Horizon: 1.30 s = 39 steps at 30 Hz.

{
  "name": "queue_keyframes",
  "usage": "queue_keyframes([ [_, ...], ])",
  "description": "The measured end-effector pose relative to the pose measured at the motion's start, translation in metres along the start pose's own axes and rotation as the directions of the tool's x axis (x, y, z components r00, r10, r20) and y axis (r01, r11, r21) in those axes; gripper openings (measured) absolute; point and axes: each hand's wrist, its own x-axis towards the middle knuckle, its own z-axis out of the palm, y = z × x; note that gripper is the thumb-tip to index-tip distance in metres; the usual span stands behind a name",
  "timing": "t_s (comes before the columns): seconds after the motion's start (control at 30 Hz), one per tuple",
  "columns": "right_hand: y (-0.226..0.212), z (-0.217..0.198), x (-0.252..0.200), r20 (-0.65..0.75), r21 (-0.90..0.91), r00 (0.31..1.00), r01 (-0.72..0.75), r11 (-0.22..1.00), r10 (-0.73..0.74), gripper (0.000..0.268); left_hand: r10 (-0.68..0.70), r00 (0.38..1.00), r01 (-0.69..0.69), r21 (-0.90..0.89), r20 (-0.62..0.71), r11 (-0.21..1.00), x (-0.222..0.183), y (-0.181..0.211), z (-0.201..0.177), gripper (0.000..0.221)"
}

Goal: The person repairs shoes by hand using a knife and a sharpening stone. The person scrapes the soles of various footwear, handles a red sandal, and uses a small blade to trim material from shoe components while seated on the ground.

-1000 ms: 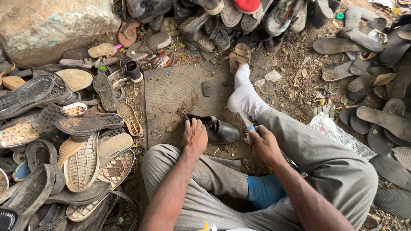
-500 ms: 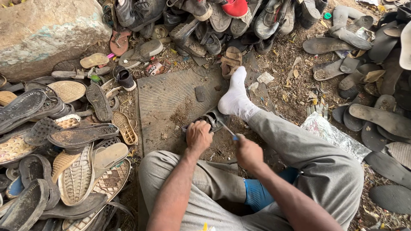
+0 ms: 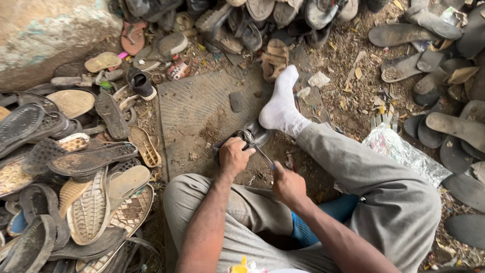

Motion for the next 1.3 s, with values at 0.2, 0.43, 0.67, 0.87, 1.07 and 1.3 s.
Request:
queue_keyframes([
  [0.2,-0.022,0.019,0.065,0.423,0.535,0.839,-0.535,0.654,0.342,0.032,0.019,1.0,-0.023,-0.176,-0.025,0.984,-0.006,-0.014,0.003,0.028],
  [0.43,-0.039,0.017,0.011,0.37,0.55,0.855,-0.517,0.656,0.364,0.033,-0.002,0.998,-0.01,-0.174,-0.07,0.985,-0.008,-0.036,0.023,0.024],
  [0.67,-0.057,0.043,0.037,0.11,0.516,0.978,-0.209,0.83,0.177,0.029,-0.138,0.98,0.088,-0.305,-0.146,0.948,-0.011,-0.017,0.005,0.025],
  [0.87,-0.069,0.032,-0.036,0.119,0.553,0.961,-0.272,0.788,0.248,0.024,-0.321,0.945,0.236,-0.537,-0.068,0.81,-0.018,0.014,-0.017,0.024],
  [1.07,-0.06,0.041,-0.002,0.461,0.594,0.829,-0.554,0.584,0.318,0.029,-0.145,0.981,0.165,-0.164,0.13,0.972,-0.026,0.021,-0.025,0.028],
  [1.3,-0.049,0.028,-0.002,0.481,0.712,0.822,-0.569,0.412,0.305,0.032,0.292,0.902,-0.355,0.163,0.318,0.92,-0.032,0.005,-0.022,0.024],
])
